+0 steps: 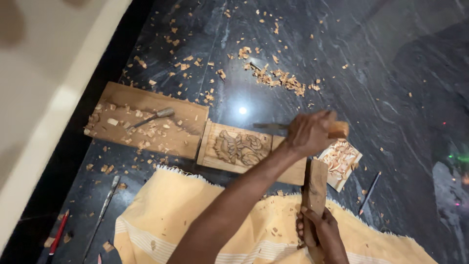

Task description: The person carves a floral design into a rectangular wooden block using a chisel and a wooden mallet. They repeatedly strike the chisel to remove wood shavings and refine the pattern.

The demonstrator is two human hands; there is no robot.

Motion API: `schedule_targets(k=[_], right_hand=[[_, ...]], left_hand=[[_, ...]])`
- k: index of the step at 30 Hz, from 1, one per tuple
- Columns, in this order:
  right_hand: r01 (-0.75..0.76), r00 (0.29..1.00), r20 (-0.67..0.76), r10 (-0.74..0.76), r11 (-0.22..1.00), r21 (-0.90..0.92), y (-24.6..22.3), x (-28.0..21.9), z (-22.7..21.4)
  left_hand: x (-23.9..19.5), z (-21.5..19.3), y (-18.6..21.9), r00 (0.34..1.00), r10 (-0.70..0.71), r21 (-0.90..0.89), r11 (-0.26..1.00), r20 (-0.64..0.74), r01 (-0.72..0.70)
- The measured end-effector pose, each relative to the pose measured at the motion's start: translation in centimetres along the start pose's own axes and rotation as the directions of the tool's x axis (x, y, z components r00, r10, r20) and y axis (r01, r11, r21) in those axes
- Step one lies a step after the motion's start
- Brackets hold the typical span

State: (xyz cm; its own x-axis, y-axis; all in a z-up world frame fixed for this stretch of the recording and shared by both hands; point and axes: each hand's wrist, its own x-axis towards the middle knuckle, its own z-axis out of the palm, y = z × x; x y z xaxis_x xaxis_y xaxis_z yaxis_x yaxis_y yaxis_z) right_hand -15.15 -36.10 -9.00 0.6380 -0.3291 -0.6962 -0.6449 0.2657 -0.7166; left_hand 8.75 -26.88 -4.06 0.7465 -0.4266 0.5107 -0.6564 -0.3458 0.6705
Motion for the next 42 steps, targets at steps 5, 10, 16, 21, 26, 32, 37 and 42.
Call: schedule_targets(k=[5,10,16,21,26,32,37,42], right_hand=[[-0.011,0.996,-0.088,0.015,0.999,0.043,-0.1,-0.2,0.2],[-0.016,0.995,-0.097,0.020,0.999,0.045,0.8,0.7,0.3],[-0.065,0.993,-0.102,0.066,0.998,0.018,1.7,1.9,-1.0],[-0.040,0.995,-0.086,0.041,0.999,0.008,1.8,3.0,-1.4],[-0.038,0.997,-0.072,0.039,0.999,0.005,2.4,3.5,-1.8],[-0.033,0.996,-0.086,0.033,0.999,0.005,2.2,3.2,-1.6],[-0.034,0.996,-0.086,0.034,0.999,0.002,1.9,3.0,-1.4],[-0.043,0.993,-0.108,0.041,0.999,-0.014,1.8,2.9,-1.2]], left_hand=[[-0.6,2.3,-0.2,0.994,-0.029,-0.093,0.996,-0.104,0.019],[-0.5,1.9,-1.3,0.996,-0.083,-0.083,0.993,-0.013,0.082],[-0.2,0.7,-1.6,0.987,-0.133,0.000,0.991,0.092,0.134],[0.3,0.0,-1.2,0.982,-0.173,-0.003,0.985,0.072,0.173],[0.2,0.1,-1.2,0.980,-0.197,-0.040,0.979,0.042,0.199],[0.4,0.6,-1.6,0.987,-0.156,-0.049,0.987,-0.039,0.154],[0.8,0.8,-2.5,0.989,-0.115,-0.049,0.993,-0.092,0.111],[0.8,0.9,-3.0,0.984,-0.136,-0.034,0.991,-0.116,0.133]])
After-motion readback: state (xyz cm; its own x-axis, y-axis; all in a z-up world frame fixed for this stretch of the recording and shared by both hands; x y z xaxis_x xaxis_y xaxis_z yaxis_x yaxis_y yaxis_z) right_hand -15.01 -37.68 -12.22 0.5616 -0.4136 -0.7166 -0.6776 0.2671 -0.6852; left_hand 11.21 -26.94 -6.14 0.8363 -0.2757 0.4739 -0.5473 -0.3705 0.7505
